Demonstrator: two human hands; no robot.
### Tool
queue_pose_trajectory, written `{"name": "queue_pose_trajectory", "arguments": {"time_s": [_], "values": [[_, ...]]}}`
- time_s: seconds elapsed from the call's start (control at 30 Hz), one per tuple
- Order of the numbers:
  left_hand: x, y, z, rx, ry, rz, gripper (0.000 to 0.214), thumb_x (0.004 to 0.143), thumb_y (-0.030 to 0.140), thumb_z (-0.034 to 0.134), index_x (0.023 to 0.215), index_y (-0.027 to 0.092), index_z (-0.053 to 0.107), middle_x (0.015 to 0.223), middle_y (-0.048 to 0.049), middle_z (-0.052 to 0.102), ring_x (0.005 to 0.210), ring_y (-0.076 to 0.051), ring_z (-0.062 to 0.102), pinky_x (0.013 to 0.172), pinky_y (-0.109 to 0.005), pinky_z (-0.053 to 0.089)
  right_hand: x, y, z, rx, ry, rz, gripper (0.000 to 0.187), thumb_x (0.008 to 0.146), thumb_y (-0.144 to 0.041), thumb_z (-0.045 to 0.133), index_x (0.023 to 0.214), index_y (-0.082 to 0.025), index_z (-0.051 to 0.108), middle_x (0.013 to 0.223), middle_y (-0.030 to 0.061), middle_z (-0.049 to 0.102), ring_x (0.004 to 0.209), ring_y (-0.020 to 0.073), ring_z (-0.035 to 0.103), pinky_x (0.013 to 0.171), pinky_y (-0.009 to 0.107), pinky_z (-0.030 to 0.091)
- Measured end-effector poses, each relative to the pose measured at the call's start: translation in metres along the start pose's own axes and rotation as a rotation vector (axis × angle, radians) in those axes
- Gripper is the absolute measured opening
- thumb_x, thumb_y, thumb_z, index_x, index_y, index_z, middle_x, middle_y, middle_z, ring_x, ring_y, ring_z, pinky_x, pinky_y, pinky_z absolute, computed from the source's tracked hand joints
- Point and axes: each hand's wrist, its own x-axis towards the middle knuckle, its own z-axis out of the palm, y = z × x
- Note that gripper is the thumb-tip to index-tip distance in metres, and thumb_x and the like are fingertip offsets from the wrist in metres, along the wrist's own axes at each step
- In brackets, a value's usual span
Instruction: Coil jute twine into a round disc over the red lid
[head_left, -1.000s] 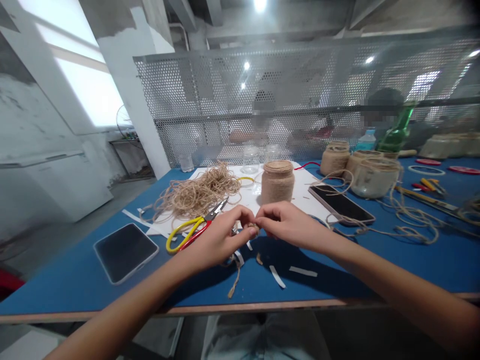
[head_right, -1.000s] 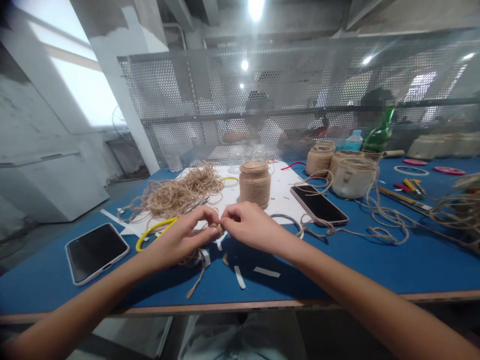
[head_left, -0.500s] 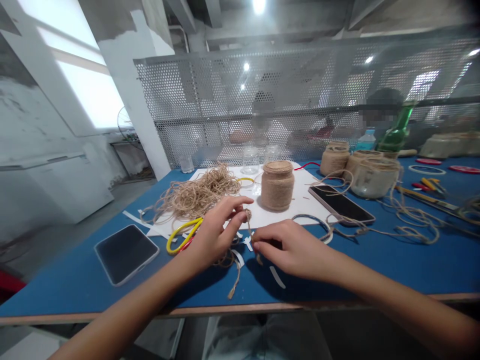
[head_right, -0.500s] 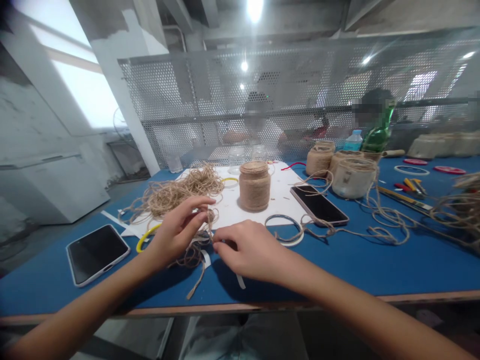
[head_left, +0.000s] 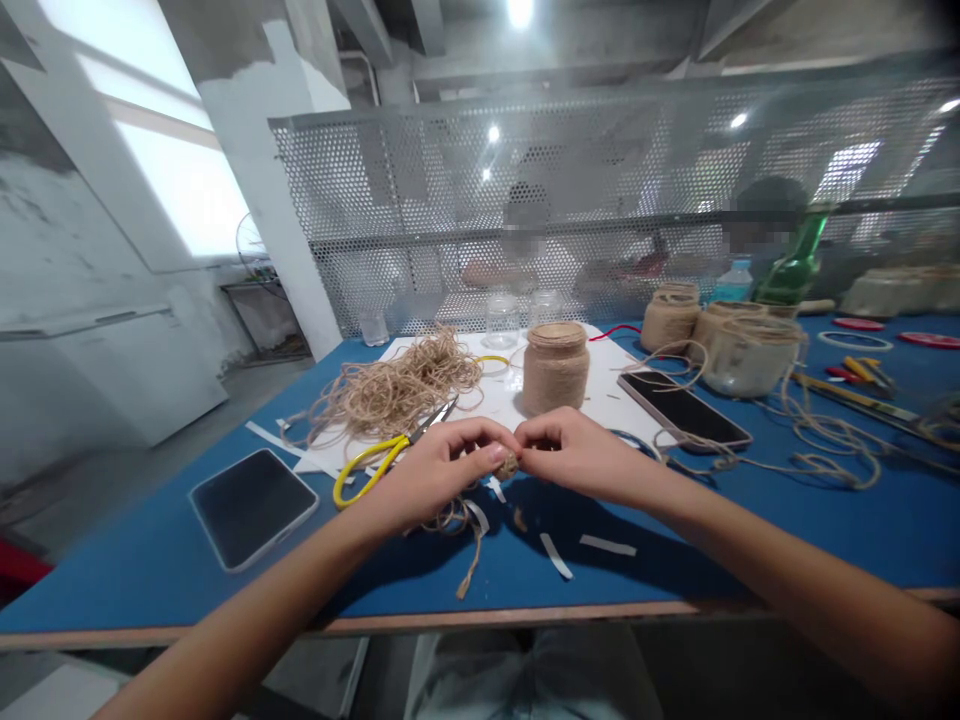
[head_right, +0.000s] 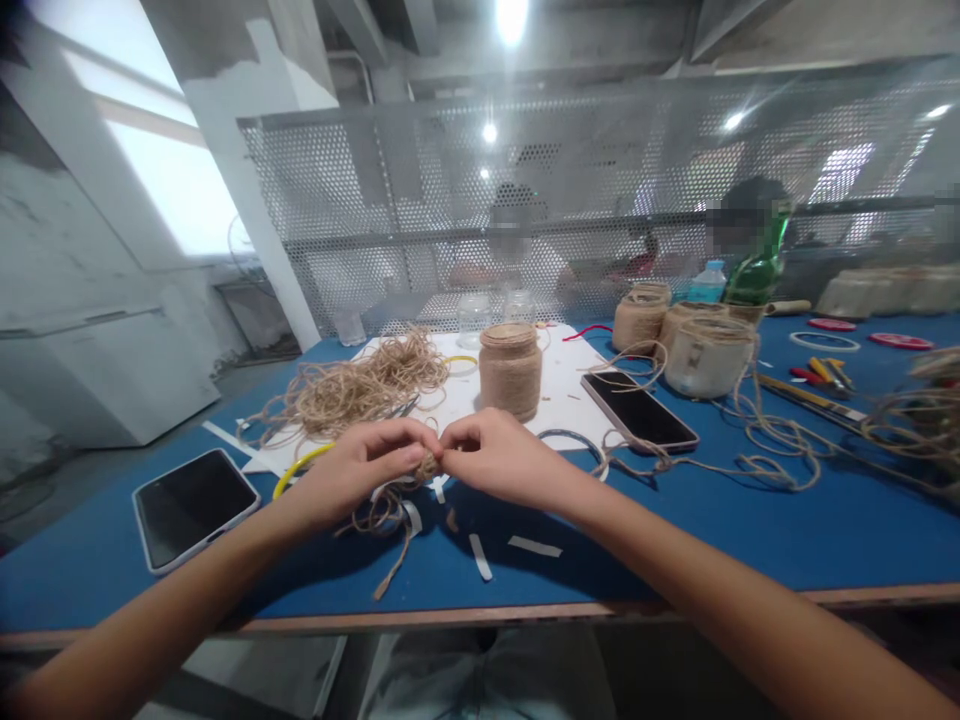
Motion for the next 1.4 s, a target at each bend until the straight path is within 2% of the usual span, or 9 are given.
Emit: {"name": "queue_pose_trajectory", "arguments": {"time_s": [0.33,0.47,0.57,0.7,0.97,1.07,1.2,1.3,1.4], "values": [[-0.002,-0.005,0.007,0.615,0.057,0.214,0.027,0.081,0.023,0.048,0.108,0.02,0.045,0.081,-0.0004,0.052,0.077,-0.015,0.047,0.072,-0.028,0.036,0.002,0.008,0.001,-0.037,0.065,0.043,0.015,0.073,-0.023,0.047,0.069,-0.015,0.06,0.064,0.0005,0.057,0.059,0.0102,0.049,0.051,0.02,0.031],[-0.001,-0.007,0.009,0.768,0.125,0.261,0.02,0.084,0.025,0.045,0.102,0.016,0.048,0.083,-0.0035,0.054,0.079,-0.017,0.046,0.073,-0.03,0.036,0.002,0.005,0.001,-0.026,0.089,0.05,0.016,0.074,-0.024,0.048,0.073,-0.016,0.061,0.067,0.0014,0.062,0.063,0.0116,0.054,0.055,0.021,0.034],[0.0,-0.01,0.009,0.893,0.112,0.276,0.018,0.086,0.027,0.04,0.091,0.015,0.053,0.082,-0.0055,0.054,0.078,-0.018,0.046,0.072,-0.031,0.036,0.003,0.003,0.002,-0.061,0.093,0.062,0.019,0.075,-0.027,0.047,0.073,-0.017,0.063,0.064,0.0012,0.061,0.061,0.0119,0.053,0.053,0.022,0.033],[0.001,-0.013,0.008,0.982,0.11,0.299,0.022,0.088,0.027,0.037,0.089,0.015,0.056,0.081,-0.0064,0.053,0.078,-0.018,0.046,0.071,-0.031,0.037,0.003,0.002,0.002,-0.093,0.093,0.064,0.021,0.075,-0.028,0.048,0.073,-0.015,0.064,0.065,0.002,0.061,0.062,0.0123,0.053,0.052,0.022,0.032],[0.002,-0.016,0.007,1.084,0.275,0.323,0.023,0.089,0.026,0.035,0.087,0.014,0.055,0.077,-0.0053,0.049,0.072,-0.016,0.046,0.064,-0.027,0.039,0.002,-0.006,0.0,-0.219,0.17,0.015,0.02,0.074,-0.023,0.045,0.072,-0.018,0.065,0.072,0.0033,0.064,0.067,0.0143,0.054,0.059,0.024,0.034],[0.001,-0.016,0.005,1.04,0.34,0.328,0.02,0.088,0.025,0.037,0.085,0.014,0.053,0.076,-0.0041,0.049,0.069,-0.014,0.047,0.062,-0.026,0.038,0.003,-0.006,0.0,-0.143,0.139,-0.017,0.017,0.071,-0.019,0.045,0.069,-0.017,0.061,0.073,0.0026,0.063,0.071,0.0144,0.055,0.063,0.025,0.036],[0.002,-0.013,-0.003,0.856,0.467,0.287,0.015,0.085,0.028,0.044,0.085,0.015,0.052,0.074,-0.002,0.053,0.068,-0.013,0.05,0.064,-0.026,0.04,0.003,-0.001,0.004,0.14,-0.011,0.044,0.017,0.071,-0.012,0.039,0.078,-0.017,0.054,0.07,0.0007,0.06,0.06,0.0106,0.053,0.056,0.022,0.036],[0.004,-0.009,-0.011,0.492,0.562,0.171,0.014,0.083,0.03,0.048,0.086,0.017,0.052,0.076,-0.0011,0.056,0.068,-0.013,0.054,0.065,-0.026,0.043,0.0,0.0,0.006,0.167,0.002,0.038,0.02,0.073,-0.012,0.041,0.088,-0.018,0.053,0.074,0.0002,0.058,0.061,0.0096,0.051,0.057,0.021,0.036],[0.008,-0.007,-0.017,0.007,0.561,0.132,0.016,0.082,0.032,0.051,0.088,0.017,0.05,0.078,-0.0009,0.056,0.07,-0.013,0.058,0.068,-0.027,0.048,-0.004,-0.003,0.005,0.078,0.056,0.004,0.016,0.081,-0.021,0.041,0.091,-0.018,0.054,0.071,-0.0001,0.054,0.065,0.0105,0.048,0.059,0.022,0.035]]}}
